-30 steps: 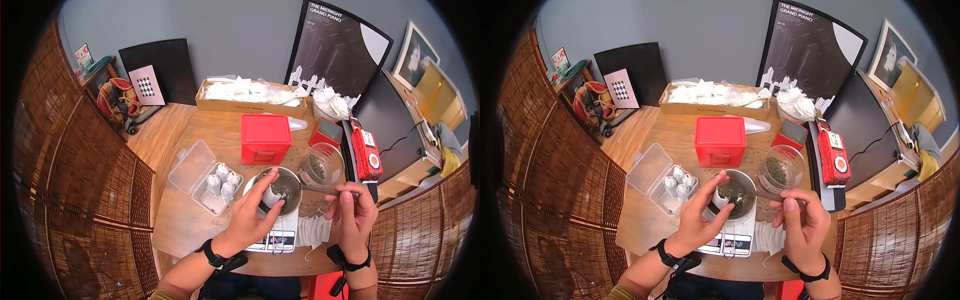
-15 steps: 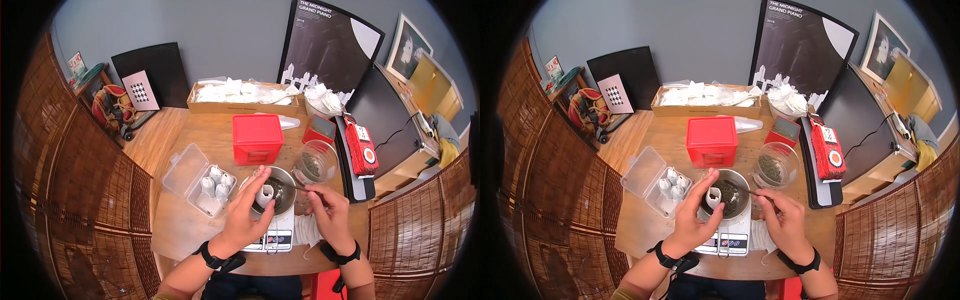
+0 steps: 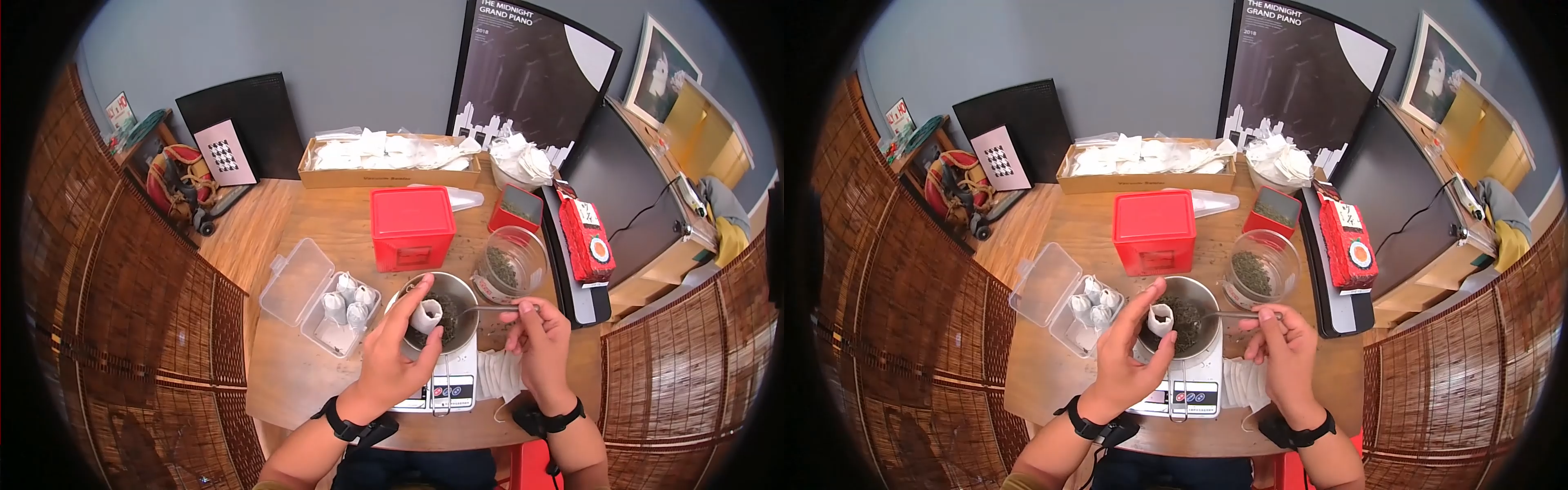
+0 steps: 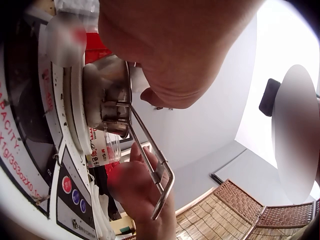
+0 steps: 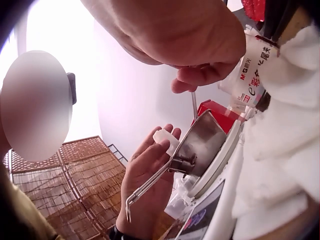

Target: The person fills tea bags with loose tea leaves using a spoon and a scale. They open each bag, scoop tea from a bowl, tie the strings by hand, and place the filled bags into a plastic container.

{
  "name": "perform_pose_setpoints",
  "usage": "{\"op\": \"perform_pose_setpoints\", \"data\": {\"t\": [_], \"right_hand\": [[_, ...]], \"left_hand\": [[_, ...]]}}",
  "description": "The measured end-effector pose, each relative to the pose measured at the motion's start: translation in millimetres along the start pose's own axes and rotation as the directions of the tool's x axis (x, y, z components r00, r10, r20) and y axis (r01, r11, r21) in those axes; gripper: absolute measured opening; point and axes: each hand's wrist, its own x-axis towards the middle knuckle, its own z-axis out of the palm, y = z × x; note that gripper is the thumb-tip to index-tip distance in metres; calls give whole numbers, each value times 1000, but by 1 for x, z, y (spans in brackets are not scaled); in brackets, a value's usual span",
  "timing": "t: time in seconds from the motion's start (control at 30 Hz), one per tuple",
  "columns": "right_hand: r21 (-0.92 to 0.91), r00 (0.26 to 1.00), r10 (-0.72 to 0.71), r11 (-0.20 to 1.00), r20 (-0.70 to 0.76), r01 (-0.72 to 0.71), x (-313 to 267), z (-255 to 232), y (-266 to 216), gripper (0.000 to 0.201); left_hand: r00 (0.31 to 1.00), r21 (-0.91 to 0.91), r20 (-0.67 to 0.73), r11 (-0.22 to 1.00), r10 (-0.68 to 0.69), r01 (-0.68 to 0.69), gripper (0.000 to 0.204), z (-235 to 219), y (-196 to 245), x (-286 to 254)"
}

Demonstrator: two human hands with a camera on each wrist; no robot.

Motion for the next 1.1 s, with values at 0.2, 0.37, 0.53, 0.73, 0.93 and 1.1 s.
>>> {"op": "perform_pose_setpoints", "data": {"t": [0.2, 0.37, 0.53, 0.73, 0.93, 1.1], "right_hand": [[73, 999, -3, 997, -50, 7, 5, -6, -4, 24], [132, 995, -47, 990, -90, 59, 4, -1, -23, 23], [192, 993, -105, 975, -59, 114, 3, 3, -40, 23], [139, 993, -117, 984, 7, 115, -1, 11, -50, 21], [27, 983, -175, 984, 52, 173, -6, 16, -56, 21], [-39, 969, -230, 971, 84, 234, -11, 18, -62, 20]], "left_hand": [[1000, -30, -2, 1000, -4, 4, 69, 0, -2, 0], [997, -19, -69, 1000, 15, -16, 63, 3, 2, 2], [996, -28, -88, 999, 34, -37, 63, 3, -1, 0], [999, -109, -38, 994, -13, 9, 67, 0, -1, -1], [999, -130, -27, 991, -39, 35, 66, 0, -1, -1], [999, -136, -24, 990, -42, 39, 65, -1, -1, -1]]}}
